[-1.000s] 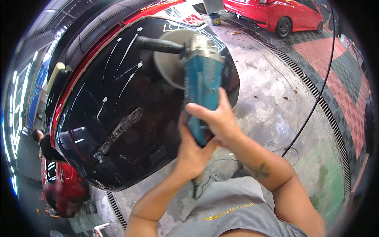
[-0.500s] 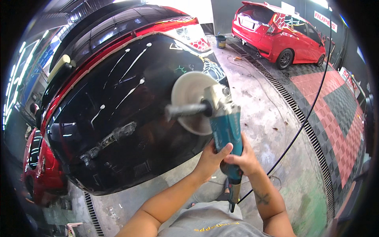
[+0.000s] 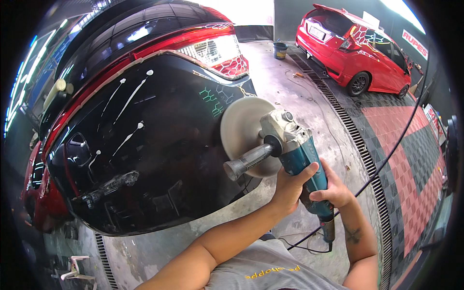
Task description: The person uses a handheld angle grinder with a polishing pad to buff the rear bumper of a black car. They move the tool across the surface in overlapping passes, focusing on the lower and central areas of the bumper.
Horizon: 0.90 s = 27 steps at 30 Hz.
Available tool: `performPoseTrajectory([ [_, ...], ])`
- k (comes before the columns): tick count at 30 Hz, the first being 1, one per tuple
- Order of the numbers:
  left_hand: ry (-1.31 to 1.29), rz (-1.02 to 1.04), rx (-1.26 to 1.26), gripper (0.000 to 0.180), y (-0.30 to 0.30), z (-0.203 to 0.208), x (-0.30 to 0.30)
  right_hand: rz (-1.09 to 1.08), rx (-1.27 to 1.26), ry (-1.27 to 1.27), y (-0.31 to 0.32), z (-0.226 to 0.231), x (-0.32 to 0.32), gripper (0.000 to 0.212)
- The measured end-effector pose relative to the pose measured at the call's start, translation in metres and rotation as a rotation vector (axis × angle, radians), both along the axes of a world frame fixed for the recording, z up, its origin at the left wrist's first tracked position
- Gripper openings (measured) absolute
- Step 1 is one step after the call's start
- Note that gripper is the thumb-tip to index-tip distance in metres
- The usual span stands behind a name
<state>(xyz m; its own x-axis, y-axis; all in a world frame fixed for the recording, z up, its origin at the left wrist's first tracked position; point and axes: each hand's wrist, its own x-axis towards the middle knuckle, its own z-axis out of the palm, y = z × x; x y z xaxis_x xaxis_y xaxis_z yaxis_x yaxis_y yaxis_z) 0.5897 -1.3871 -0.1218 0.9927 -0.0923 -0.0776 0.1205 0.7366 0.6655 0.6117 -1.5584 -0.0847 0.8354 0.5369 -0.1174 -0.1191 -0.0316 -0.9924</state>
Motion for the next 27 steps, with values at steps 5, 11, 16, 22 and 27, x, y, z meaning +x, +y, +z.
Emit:
performPoseTrajectory([
  [5,-0.024,0.082,0.015,0.058,-0.018,0.005,0.043,0.068,-0.029,-0.098,-0.018,-0.002,0.059,0.115],
  [11,-0.13,0.167,0.048,0.058,-0.019,0.015,0.082,0.154,0.052,-0.126,-0.016,-0.003,0.111,0.114],
  [16,-0.131,0.131,0.003,0.059,-0.022,0.013,0.099,0.096,-0.006,-0.058,-0.019,0.011,0.118,0.116],
  [22,-0.07,0.098,0.014,0.062,-0.036,0.005,0.066,0.12,-0.075,-0.12,-0.042,-0.008,0.096,0.122],
  [27,-0.006,0.109,0.024,0.06,-0.014,0.005,0.021,0.119,0.058,0.006,-0.012,-0.006,0.041,0.118],
])
